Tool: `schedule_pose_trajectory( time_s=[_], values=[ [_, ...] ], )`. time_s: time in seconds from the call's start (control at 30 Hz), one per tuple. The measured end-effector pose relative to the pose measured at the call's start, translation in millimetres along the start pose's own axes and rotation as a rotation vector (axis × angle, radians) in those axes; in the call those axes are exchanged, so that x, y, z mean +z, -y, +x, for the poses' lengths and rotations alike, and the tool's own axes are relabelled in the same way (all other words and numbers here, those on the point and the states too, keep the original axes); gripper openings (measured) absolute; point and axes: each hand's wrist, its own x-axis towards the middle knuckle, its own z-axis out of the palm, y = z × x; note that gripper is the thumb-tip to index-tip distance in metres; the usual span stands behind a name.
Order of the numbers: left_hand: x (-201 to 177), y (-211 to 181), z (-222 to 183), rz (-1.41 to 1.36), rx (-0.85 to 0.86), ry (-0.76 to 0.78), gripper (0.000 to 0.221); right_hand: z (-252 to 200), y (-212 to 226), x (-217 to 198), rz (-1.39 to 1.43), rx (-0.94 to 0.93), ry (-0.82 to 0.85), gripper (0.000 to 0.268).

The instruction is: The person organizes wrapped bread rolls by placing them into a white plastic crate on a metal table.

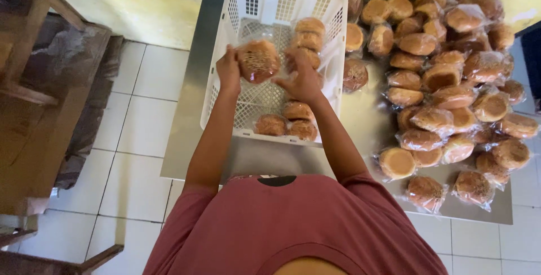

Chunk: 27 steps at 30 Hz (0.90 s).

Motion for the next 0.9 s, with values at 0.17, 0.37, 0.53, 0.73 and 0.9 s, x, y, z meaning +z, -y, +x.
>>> schedule_pose_trajectory(
  time_s=[0.17,0.37,0.53,0.73,0.9],
  values=[
    [5,-1,-9,0.304,-0.018,0.084,0.053,-7,1,7,-0.279,-0.271,0.075,0.083],
    [2,-21,-30,0.789,0.099,0.216,0.047,-8,-21,5,-0.134,0.035,0.311,0.078],
    [12,-43,-45,0.938,-0.345,0.434,0.043,-5,-32,6,0.011,0.262,0.514,0.079],
    [-8,37,-11,1.074,-0.599,0.687,0.036,-9,-40,12,-0.243,0.289,0.685,0.072],
    [8,5,-19,1.186,-0.345,0.691,0.053,-10,-57,12,-0.235,0.290,0.700,0.052]
  ],
)
